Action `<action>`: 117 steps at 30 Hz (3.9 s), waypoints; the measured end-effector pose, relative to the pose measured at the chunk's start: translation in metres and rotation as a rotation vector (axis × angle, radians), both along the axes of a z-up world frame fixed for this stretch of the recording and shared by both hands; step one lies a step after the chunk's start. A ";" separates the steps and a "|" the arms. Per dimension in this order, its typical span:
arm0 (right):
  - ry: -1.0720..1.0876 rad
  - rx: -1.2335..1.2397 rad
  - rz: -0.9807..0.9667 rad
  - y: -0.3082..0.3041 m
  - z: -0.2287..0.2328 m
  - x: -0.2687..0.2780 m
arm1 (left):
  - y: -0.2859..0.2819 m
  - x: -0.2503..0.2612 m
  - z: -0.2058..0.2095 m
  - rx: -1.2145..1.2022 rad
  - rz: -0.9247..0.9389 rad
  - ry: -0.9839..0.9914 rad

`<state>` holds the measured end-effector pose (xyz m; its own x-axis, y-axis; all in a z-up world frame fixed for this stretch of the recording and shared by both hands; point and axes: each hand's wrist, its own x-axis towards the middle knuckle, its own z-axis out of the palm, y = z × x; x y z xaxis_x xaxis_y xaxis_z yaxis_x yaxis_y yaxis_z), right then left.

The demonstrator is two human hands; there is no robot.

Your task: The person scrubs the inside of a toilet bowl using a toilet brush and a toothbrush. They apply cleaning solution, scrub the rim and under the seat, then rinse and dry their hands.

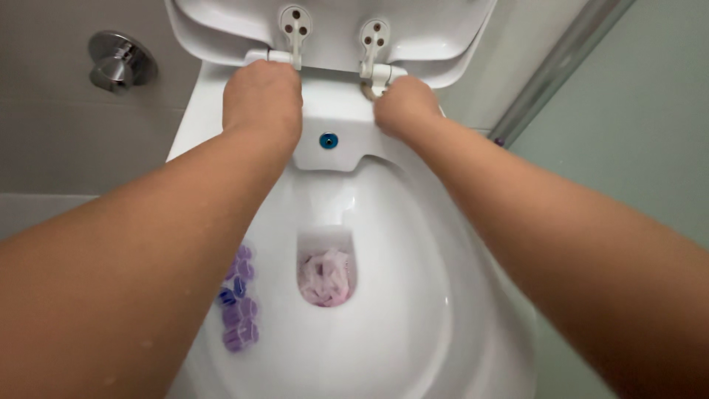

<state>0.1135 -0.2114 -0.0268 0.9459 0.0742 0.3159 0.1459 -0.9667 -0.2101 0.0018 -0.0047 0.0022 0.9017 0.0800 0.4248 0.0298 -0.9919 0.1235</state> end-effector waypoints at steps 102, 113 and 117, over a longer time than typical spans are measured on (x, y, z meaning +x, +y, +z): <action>0.053 0.116 -0.013 0.095 0.069 -0.061 | 0.055 -0.098 -0.012 -0.142 -0.205 -0.070; 0.066 0.218 -0.072 0.084 0.054 -0.055 | 0.056 -0.097 -0.010 -0.117 -0.156 -0.025; -0.049 0.013 -0.073 0.080 0.051 -0.074 | 0.056 -0.097 -0.011 -0.105 -0.160 -0.027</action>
